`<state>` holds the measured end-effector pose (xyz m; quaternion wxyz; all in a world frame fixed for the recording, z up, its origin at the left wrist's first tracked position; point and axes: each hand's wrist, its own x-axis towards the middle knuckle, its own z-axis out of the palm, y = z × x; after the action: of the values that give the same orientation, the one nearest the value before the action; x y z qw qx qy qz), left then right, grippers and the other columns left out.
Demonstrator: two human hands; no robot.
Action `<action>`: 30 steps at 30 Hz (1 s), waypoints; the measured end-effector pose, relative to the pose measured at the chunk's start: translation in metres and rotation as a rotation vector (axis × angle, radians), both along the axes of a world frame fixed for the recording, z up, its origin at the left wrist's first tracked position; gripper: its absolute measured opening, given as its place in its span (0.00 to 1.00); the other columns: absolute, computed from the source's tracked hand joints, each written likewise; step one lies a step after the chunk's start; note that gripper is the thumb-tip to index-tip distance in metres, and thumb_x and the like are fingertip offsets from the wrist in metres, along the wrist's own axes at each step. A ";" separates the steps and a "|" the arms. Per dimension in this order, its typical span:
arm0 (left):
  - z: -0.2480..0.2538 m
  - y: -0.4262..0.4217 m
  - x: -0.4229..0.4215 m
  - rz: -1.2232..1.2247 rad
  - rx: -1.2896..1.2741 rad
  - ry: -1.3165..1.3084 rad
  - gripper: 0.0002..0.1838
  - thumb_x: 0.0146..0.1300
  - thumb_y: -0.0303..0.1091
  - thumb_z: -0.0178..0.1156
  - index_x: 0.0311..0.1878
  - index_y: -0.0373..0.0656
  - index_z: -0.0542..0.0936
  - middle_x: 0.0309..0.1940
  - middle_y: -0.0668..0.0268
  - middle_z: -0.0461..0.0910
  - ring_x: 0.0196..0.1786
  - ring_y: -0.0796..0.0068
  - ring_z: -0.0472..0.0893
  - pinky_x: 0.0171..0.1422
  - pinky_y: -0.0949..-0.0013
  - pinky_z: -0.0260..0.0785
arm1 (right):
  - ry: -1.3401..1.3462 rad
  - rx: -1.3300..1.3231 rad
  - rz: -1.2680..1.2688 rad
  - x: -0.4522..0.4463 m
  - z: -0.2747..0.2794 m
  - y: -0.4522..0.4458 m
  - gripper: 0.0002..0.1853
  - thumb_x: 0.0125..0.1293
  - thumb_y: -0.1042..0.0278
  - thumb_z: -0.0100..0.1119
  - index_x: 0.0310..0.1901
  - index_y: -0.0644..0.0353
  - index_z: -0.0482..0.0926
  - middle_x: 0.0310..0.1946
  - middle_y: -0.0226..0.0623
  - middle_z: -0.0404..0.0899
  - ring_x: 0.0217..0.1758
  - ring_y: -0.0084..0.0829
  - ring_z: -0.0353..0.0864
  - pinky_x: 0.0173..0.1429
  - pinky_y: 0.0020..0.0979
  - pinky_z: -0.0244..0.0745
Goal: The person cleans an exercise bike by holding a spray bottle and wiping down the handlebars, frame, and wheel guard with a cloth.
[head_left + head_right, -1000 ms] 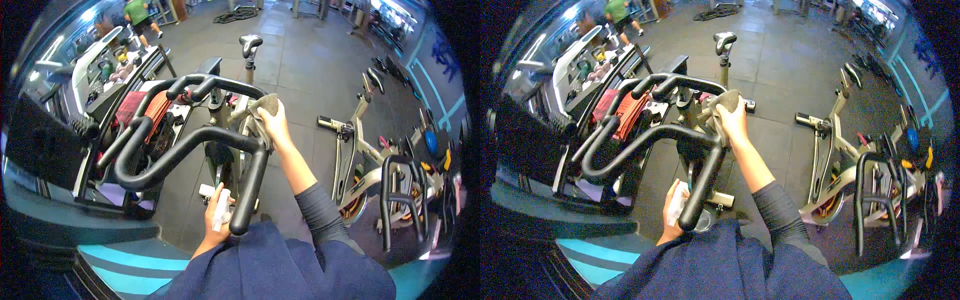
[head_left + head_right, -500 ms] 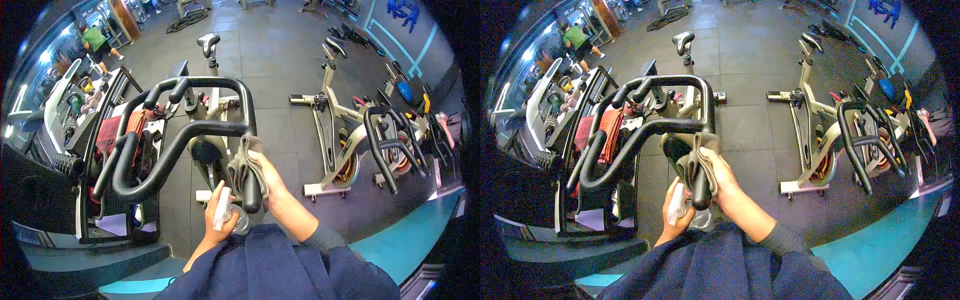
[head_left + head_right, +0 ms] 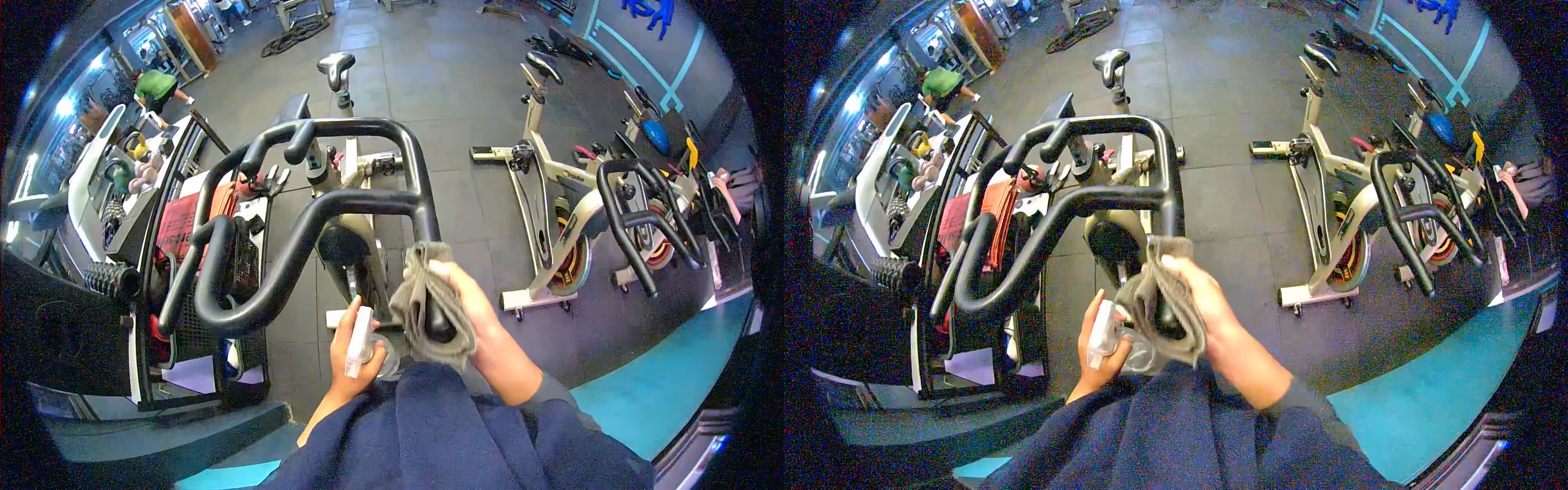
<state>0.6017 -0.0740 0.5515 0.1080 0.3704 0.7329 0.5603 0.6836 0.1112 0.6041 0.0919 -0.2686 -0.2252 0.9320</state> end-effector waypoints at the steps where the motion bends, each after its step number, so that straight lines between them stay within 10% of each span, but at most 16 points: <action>1: -0.002 -0.002 -0.001 -0.001 0.014 0.023 0.41 0.48 0.21 0.60 0.70 0.37 0.63 0.49 0.58 0.77 0.45 0.69 0.81 0.51 0.67 0.73 | 0.131 -0.110 -0.046 -0.011 -0.011 0.006 0.18 0.69 0.59 0.51 0.49 0.66 0.77 0.38 0.40 0.84 0.38 0.34 0.85 0.47 0.35 0.82; 18: -0.012 -0.035 0.027 0.062 -0.054 -0.080 0.41 0.49 0.22 0.60 0.71 0.37 0.61 0.50 0.57 0.76 0.47 0.68 0.80 0.54 0.66 0.72 | 0.577 -0.566 0.149 -0.030 -0.042 0.022 0.26 0.66 0.55 0.56 0.53 0.72 0.69 0.40 0.42 0.75 0.41 0.29 0.77 0.46 0.28 0.80; 20: -0.010 -0.030 0.024 0.064 -0.055 -0.074 0.42 0.49 0.22 0.60 0.71 0.37 0.61 0.50 0.57 0.77 0.47 0.68 0.80 0.54 0.66 0.72 | 0.342 -0.304 0.038 -0.014 -0.014 0.002 0.25 0.70 0.47 0.47 0.49 0.65 0.75 0.33 0.35 0.81 0.33 0.28 0.82 0.41 0.29 0.80; 25: -0.006 -0.010 0.008 0.062 0.029 -0.006 0.41 0.49 0.23 0.60 0.71 0.37 0.62 0.46 0.58 0.78 0.46 0.69 0.81 0.53 0.66 0.73 | -0.153 0.080 0.128 0.032 0.001 -0.009 0.29 0.72 0.47 0.49 0.62 0.63 0.70 0.50 0.41 0.81 0.46 0.35 0.84 0.51 0.35 0.81; 30: -0.003 -0.005 -0.008 0.085 0.058 0.022 0.41 0.49 0.23 0.60 0.71 0.37 0.63 0.42 0.59 0.79 0.44 0.69 0.81 0.51 0.67 0.73 | -0.408 1.030 0.172 0.071 0.030 0.037 0.36 0.73 0.48 0.50 0.72 0.67 0.56 0.69 0.40 0.64 0.71 0.32 0.63 0.75 0.34 0.54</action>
<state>0.5936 -0.0788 0.5485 0.0652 0.3483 0.7326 0.5812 0.7546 0.1479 0.6341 0.0895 -0.3445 -0.6856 0.6351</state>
